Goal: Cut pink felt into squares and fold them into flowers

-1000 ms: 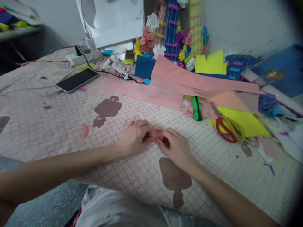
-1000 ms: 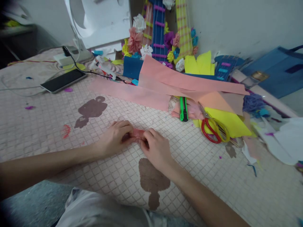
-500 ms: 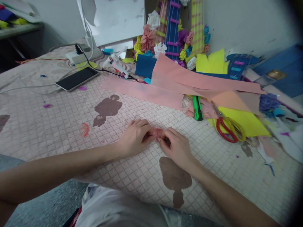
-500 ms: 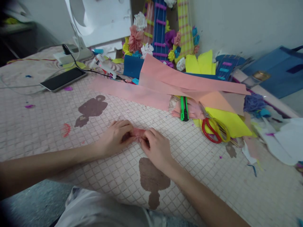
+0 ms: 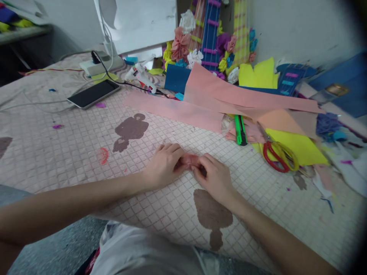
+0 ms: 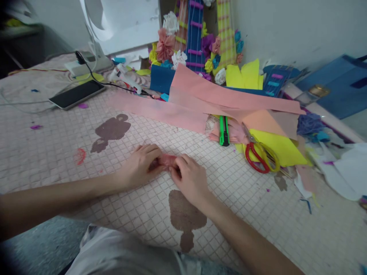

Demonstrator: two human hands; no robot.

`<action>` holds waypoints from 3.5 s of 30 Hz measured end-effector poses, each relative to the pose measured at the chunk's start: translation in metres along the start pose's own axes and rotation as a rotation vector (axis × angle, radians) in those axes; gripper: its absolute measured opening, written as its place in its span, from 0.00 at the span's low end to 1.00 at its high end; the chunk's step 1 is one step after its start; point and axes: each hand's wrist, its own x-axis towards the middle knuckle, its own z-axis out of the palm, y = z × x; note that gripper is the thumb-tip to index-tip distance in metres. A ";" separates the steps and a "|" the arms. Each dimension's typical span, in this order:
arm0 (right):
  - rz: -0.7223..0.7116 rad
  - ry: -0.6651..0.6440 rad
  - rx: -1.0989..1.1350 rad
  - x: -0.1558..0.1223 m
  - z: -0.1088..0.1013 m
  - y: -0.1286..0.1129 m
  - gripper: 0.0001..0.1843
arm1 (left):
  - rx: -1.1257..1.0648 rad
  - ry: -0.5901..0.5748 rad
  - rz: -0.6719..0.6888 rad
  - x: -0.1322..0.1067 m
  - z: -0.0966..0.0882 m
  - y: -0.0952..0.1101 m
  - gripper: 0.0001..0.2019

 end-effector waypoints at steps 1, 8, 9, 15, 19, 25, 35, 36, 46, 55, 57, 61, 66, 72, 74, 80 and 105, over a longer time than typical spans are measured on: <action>-0.004 -0.002 -0.010 -0.001 0.000 0.000 0.08 | 0.002 -0.006 -0.002 0.000 0.000 0.000 0.08; 0.019 0.040 0.156 -0.004 0.000 0.010 0.09 | -0.073 0.016 -0.025 -0.001 0.001 -0.003 0.09; 0.025 0.051 0.170 -0.003 0.000 0.011 0.13 | -0.088 0.022 -0.034 -0.002 0.001 -0.003 0.11; -0.073 -0.048 0.133 -0.003 -0.008 0.010 0.17 | -0.086 -0.008 0.002 -0.003 -0.001 -0.003 0.19; -0.146 -0.072 0.114 -0.005 -0.011 0.012 0.13 | -0.088 -0.012 0.046 -0.003 -0.001 -0.005 0.12; -0.412 -0.037 -0.056 -0.004 -0.014 0.020 0.12 | -0.084 -0.016 0.034 -0.002 -0.001 -0.004 0.10; -0.378 0.000 0.034 -0.002 -0.011 0.023 0.12 | -0.091 -0.024 0.080 -0.003 -0.008 -0.003 0.10; -0.347 -0.007 0.074 -0.001 -0.011 0.022 0.11 | -0.101 -0.030 0.071 -0.002 -0.008 -0.004 0.09; -0.100 -0.057 0.271 0.016 -0.016 0.017 0.06 | -0.229 -0.024 -0.047 0.010 -0.010 -0.010 0.07; -0.132 -0.095 0.268 0.012 -0.015 0.019 0.04 | -0.129 -0.109 0.027 0.012 -0.014 -0.006 0.09; -0.103 -0.091 0.241 0.015 -0.014 0.018 0.05 | -0.128 -0.104 0.007 0.014 -0.013 -0.006 0.10; -0.047 -0.094 0.202 0.022 -0.014 0.017 0.04 | -0.129 -0.112 -0.037 0.020 -0.013 -0.007 0.09; -0.036 -0.095 0.249 0.027 -0.016 0.017 0.05 | -0.134 -0.110 -0.096 0.023 -0.015 -0.007 0.06; 0.037 -0.116 0.237 0.031 -0.016 0.017 0.06 | -0.094 -0.125 -0.124 0.025 -0.017 -0.007 0.06; 0.044 -0.127 0.223 0.033 -0.015 0.018 0.06 | -0.086 -0.127 -0.126 0.026 -0.017 -0.007 0.06; 0.039 -0.122 0.221 0.034 -0.013 0.019 0.08 | -0.076 -0.116 -0.156 0.025 -0.016 -0.010 0.05; -0.066 0.010 0.378 0.032 -0.030 0.020 0.04 | -0.617 -0.143 -0.195 0.038 -0.018 -0.009 0.13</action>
